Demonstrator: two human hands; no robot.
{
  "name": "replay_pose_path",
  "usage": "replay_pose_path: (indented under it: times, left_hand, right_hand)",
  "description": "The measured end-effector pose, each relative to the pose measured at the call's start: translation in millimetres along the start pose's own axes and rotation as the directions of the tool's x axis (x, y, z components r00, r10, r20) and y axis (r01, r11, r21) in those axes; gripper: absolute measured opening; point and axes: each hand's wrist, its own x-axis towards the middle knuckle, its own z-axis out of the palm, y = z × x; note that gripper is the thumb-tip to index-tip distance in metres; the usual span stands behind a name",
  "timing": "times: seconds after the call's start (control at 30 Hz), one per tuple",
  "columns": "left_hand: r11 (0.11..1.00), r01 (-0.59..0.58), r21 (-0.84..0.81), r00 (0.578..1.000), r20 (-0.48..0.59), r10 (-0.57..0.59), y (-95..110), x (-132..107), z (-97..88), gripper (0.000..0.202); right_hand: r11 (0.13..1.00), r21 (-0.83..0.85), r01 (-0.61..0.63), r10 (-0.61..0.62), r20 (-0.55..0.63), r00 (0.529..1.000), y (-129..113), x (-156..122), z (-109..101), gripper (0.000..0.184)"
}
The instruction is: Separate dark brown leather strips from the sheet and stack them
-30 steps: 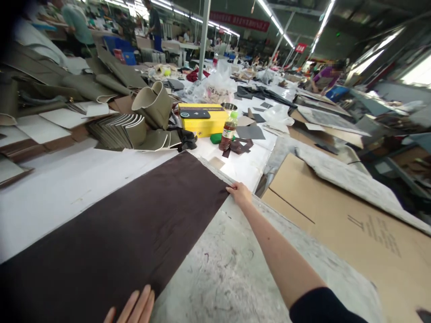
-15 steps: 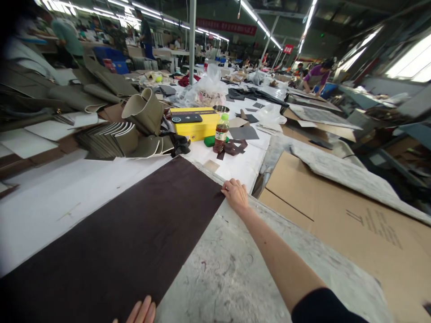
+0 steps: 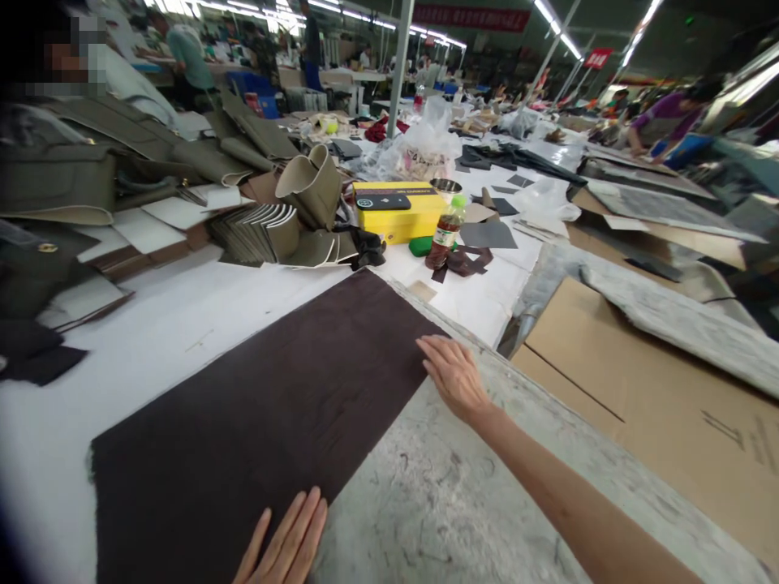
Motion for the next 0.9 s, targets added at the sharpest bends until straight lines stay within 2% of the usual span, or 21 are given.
replay_pose_path:
  times: [0.03, 0.1, 0.17, 0.2, 0.23, 0.3, 0.43, 0.5, 0.57, 0.6, 0.7, 0.73, 0.8, 0.9]
  left_hand:
    - [1.0, -0.024, -0.002, 0.999, 0.03, 0.024, -3.8, 1.3, -4.3, 0.038]
    - [0.999, -0.042, -0.029, 0.997, 0.067, 0.044, -8.6, 3.5, -10.4, 0.037]
    - [0.996, -0.035, -0.078, 0.996, 0.076, 0.041, -10.3, 5.6, -13.4, 0.042]
    - [0.994, -0.033, -0.101, 0.996, 0.076, 0.041, -10.4, 6.7, -14.1, 0.049]
    - [0.992, -0.029, -0.119, 0.997, 0.073, 0.038, -10.4, 7.8, -14.6, 0.057]
    - [0.989, -0.021, -0.143, 0.997, 0.068, 0.031, -10.4, 9.9, -15.4, 0.065]
    - [0.983, 0.012, -0.182, 0.991, 0.131, 0.012, -10.1, 12.1, -22.0, 0.069]
    - [0.979, 0.047, -0.197, 0.978, 0.207, -0.005, -9.0, 12.1, -28.5, 0.072]
    - [0.972, 0.09, -0.216, 0.957, 0.288, -0.025, -7.3, 12.0, -35.5, 0.075]
    - [0.967, 0.115, -0.227, 0.945, 0.325, -0.036, -6.4, 12.0, -38.5, 0.075]
    - [0.942, 0.207, -0.263, 0.905, 0.417, -0.082, -4.9, 12.3, -45.1, 0.071]
    - [0.931, 0.235, -0.28, 0.893, 0.44, -0.092, -4.9, 12.5, -46.8, 0.069]
    - [0.902, 0.288, -0.323, 0.869, 0.484, -0.104, -5.7, 13.3, -50.4, 0.065]
    - [0.844, 0.357, -0.401, 0.839, 0.535, -0.101, -9.4, 15.3, -58.6, 0.063]
  right_hand:
    - [0.993, 0.044, 0.11, -0.113, 0.072, 0.991, -19.5, -8.9, -2.8, 0.045]
    - [0.94, 0.158, 0.302, -0.332, 0.23, 0.915, -56.2, -26.9, -7.2, 0.054]
    - [0.881, 0.265, 0.393, -0.466, 0.332, 0.82, -81.6, -40.8, -8.2, 0.063]
    - [0.865, 0.296, 0.405, -0.493, 0.356, 0.794, -87.5, -45.1, -7.1, 0.065]
    - [0.863, 0.307, 0.401, -0.496, 0.368, 0.786, -88.3, -47.5, -5.0, 0.067]
    - [0.885, 0.277, 0.373, -0.458, 0.381, 0.803, -75.1, -47.4, 0.7, 0.066]
    - [0.963, 0.115, 0.242, -0.268, 0.383, 0.884, -26.1, -37.5, 7.0, 0.061]
    - [0.98, 0.062, 0.19, -0.2, 0.341, 0.919, -20.5, -33.1, 4.5, 0.058]
    - [0.971, 0.078, 0.226, -0.239, 0.313, 0.919, -39.8, -32.9, -1.5, 0.058]
    - [0.953, 0.11, 0.281, -0.301, 0.319, 0.899, -57.5, -35.1, -5.4, 0.059]
    - [0.858, 0.208, 0.47, -0.514, 0.347, 0.784, -120.8, -50.3, -14.6, 0.061]
    - [0.836, 0.212, 0.507, -0.549, 0.343, 0.762, -138.6, -56.8, -15.0, 0.061]
    - [0.825, 0.18, 0.536, -0.564, 0.32, 0.761, -161.6, -69.1, -10.8, 0.061]
    - [0.836, 0.13, 0.534, -0.547, 0.286, 0.787, -167.3, -80.6, 1.7, 0.063]
